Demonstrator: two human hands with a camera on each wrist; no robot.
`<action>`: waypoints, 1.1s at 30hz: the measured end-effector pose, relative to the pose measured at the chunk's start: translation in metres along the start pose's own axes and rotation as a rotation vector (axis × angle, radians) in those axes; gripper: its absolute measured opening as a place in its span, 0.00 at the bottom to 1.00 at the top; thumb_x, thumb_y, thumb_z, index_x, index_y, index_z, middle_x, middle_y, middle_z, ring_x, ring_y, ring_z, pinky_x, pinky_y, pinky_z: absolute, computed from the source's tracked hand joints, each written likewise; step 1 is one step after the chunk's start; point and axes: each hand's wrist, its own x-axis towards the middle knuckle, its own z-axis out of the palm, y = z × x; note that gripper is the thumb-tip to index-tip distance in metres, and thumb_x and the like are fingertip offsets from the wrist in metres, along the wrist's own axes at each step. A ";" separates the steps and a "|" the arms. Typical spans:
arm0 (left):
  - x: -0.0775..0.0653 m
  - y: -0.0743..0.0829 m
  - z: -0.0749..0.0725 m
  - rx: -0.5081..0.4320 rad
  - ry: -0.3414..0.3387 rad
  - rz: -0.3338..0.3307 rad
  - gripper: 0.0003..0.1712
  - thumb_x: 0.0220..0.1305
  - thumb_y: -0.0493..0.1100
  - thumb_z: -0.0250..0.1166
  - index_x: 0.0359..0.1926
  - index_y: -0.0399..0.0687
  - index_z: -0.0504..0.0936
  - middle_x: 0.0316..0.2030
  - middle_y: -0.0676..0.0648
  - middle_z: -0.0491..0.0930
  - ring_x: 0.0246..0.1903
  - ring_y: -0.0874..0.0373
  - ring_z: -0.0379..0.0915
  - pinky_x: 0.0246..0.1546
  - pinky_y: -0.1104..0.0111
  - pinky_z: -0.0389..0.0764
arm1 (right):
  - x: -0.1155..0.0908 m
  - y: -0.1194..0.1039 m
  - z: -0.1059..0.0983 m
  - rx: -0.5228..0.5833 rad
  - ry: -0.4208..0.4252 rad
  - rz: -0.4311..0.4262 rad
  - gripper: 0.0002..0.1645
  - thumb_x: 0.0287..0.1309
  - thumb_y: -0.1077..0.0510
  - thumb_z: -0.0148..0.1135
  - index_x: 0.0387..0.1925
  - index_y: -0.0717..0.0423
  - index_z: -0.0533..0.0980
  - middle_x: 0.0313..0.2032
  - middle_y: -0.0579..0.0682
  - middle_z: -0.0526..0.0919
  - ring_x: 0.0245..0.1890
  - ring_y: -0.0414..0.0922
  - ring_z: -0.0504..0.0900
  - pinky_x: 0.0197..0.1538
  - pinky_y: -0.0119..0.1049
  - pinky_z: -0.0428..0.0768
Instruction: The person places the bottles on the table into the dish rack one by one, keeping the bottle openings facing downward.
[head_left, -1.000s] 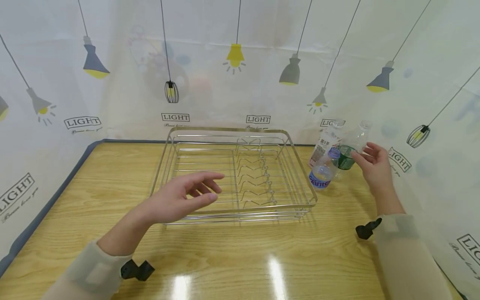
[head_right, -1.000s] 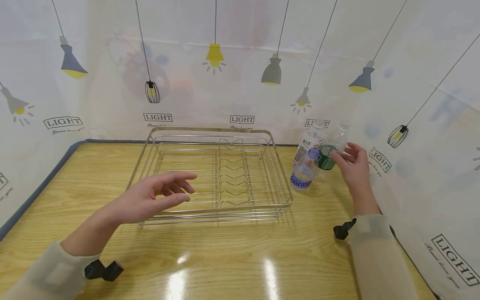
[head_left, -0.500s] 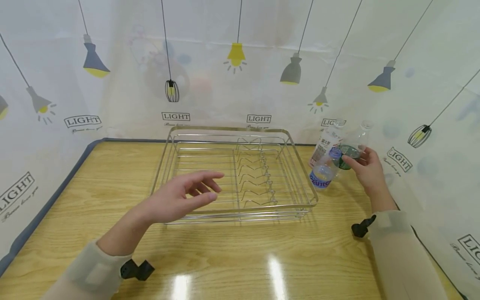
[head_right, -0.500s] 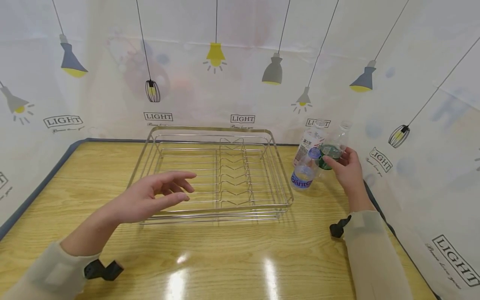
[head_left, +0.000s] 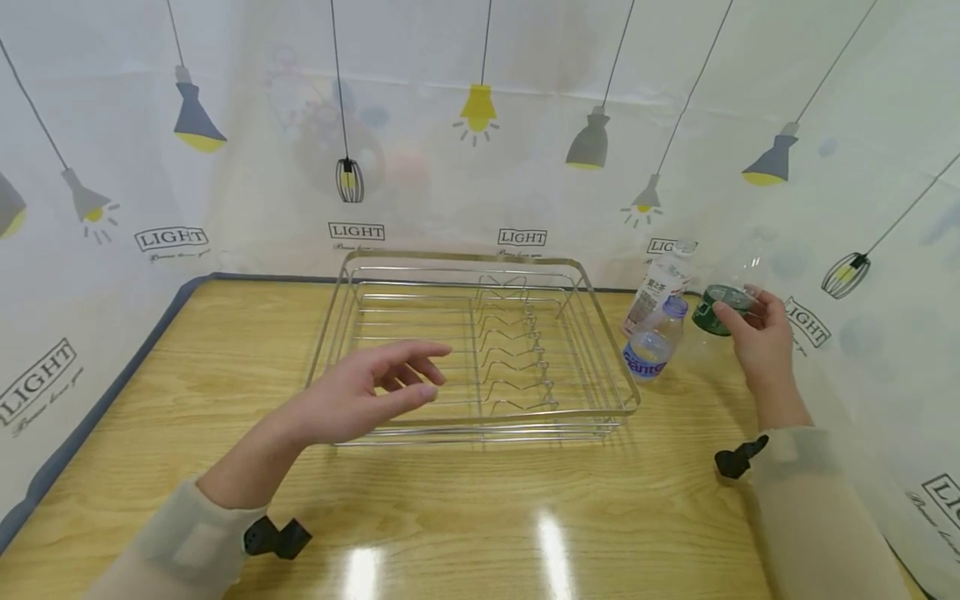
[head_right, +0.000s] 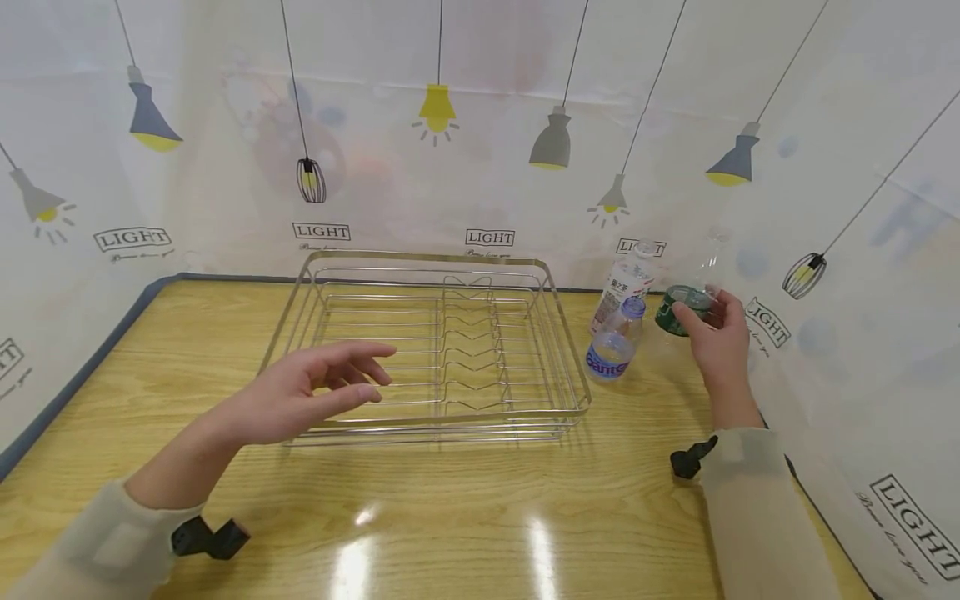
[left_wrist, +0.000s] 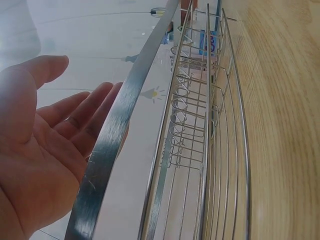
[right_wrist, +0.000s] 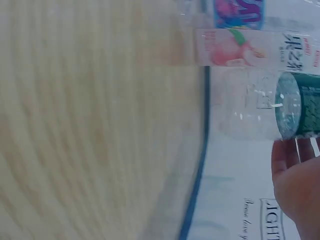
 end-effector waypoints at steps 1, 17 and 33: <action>0.000 0.000 0.000 -0.002 -0.001 -0.003 0.30 0.83 0.51 0.64 0.80 0.57 0.73 0.60 0.51 0.87 0.54 0.55 0.84 0.53 0.56 0.86 | -0.001 -0.004 -0.003 0.021 0.016 0.002 0.46 0.75 0.41 0.68 0.85 0.43 0.61 0.61 0.32 0.72 0.56 0.29 0.71 0.49 0.20 0.75; 0.003 0.000 0.000 -0.011 0.008 -0.011 0.31 0.83 0.50 0.64 0.81 0.56 0.72 0.61 0.50 0.87 0.53 0.55 0.85 0.50 0.61 0.87 | -0.020 -0.060 -0.019 0.468 0.152 -0.245 0.32 0.69 0.59 0.73 0.72 0.46 0.76 0.56 0.42 0.79 0.54 0.39 0.76 0.51 0.20 0.80; 0.011 -0.009 -0.006 -0.017 0.100 -0.011 0.29 0.82 0.48 0.65 0.79 0.54 0.75 0.63 0.48 0.85 0.59 0.52 0.85 0.55 0.59 0.86 | -0.066 -0.125 0.009 0.710 -0.077 -0.609 0.35 0.58 0.72 0.66 0.69 0.62 0.79 0.54 0.55 0.81 0.54 0.48 0.78 0.52 0.28 0.87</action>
